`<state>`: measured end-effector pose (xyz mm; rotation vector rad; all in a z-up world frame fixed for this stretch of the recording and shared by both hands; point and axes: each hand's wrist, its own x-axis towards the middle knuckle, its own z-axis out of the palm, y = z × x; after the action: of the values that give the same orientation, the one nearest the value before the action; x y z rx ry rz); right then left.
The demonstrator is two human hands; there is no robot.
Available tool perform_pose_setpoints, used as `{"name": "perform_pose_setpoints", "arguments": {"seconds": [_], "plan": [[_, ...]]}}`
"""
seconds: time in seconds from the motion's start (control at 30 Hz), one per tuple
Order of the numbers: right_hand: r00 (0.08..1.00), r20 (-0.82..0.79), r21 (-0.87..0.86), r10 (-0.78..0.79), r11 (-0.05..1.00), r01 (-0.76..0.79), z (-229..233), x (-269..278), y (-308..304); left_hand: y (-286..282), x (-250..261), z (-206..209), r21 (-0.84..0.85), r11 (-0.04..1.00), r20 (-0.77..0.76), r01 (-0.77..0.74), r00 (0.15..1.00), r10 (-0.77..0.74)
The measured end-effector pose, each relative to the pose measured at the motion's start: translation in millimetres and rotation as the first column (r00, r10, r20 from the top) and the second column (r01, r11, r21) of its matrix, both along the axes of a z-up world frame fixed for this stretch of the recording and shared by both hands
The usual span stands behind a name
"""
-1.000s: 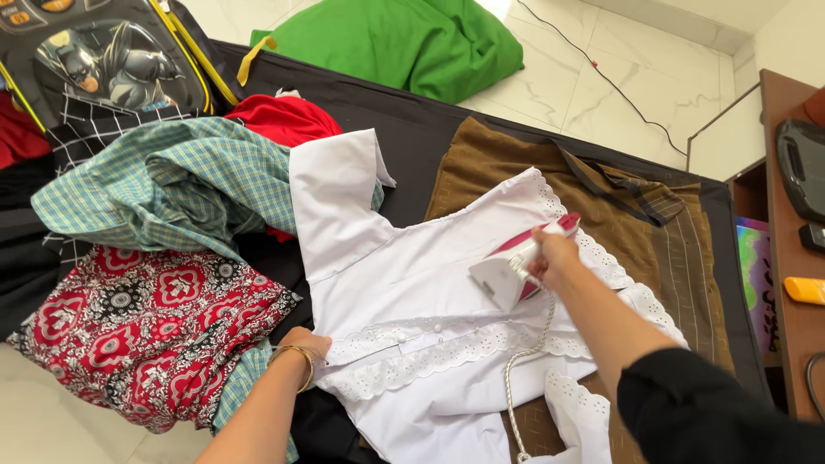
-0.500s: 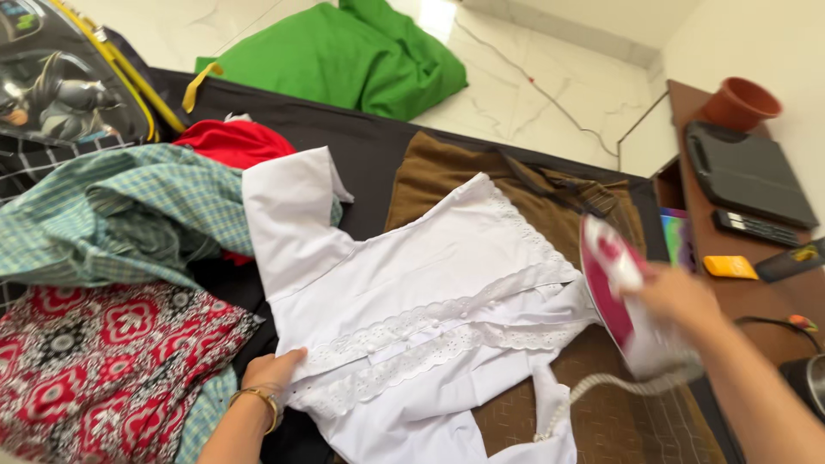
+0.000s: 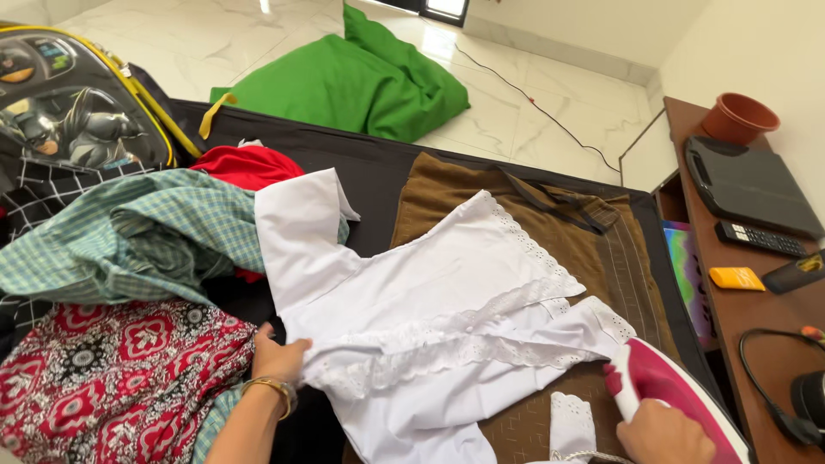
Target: The person irons a patterned red-and-black cloth and then a white long-sleeved shirt on a brown ironing mat. They smooth and reposition the garments, using a pink and white electric iron to press sleeves and body sections.
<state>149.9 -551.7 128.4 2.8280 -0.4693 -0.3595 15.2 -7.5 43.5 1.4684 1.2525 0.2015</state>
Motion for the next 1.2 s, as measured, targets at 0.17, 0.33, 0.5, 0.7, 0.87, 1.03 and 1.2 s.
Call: {"name": "perform_pose_setpoints", "arguments": {"seconds": [0.17,0.33,0.5,0.7,0.87,1.03,1.2], "plan": [[0.997,-0.013,0.044,-0.073,0.996,0.073,26,12,-15,0,-4,6,-0.02,0.999,0.196,0.031,0.98,-0.026],[0.987,-0.161,0.024,-0.001,1.0,0.005,4,6,-3,-11,9,9,-0.181,0.96,0.323,0.215,0.935,-0.148],[0.947,-0.168,0.018,0.273,0.961,-0.274,-13,-5,46,-30,18,50,-0.367,0.892,0.307,0.266,0.939,-0.153],[0.817,-0.23,0.79,0.528,0.591,-0.16,-21,-25,187,-40,21,105,-0.541,0.779,0.452,0.317,0.891,-0.048],[0.801,-0.066,0.86,0.595,0.441,-0.257,-6,-74,276,-35,31,136,-0.511,0.738,0.674,0.44,0.739,0.027],[0.839,0.312,0.943,0.446,-0.04,-0.329,39,-57,329,-34,35,178,-0.47,0.694,0.792,0.546,0.608,0.057],[0.741,0.648,0.759,0.177,-0.238,-0.606,69,-54,353,-39,51,210,-0.42,0.662,0.863,0.621,0.499,0.08]]}}
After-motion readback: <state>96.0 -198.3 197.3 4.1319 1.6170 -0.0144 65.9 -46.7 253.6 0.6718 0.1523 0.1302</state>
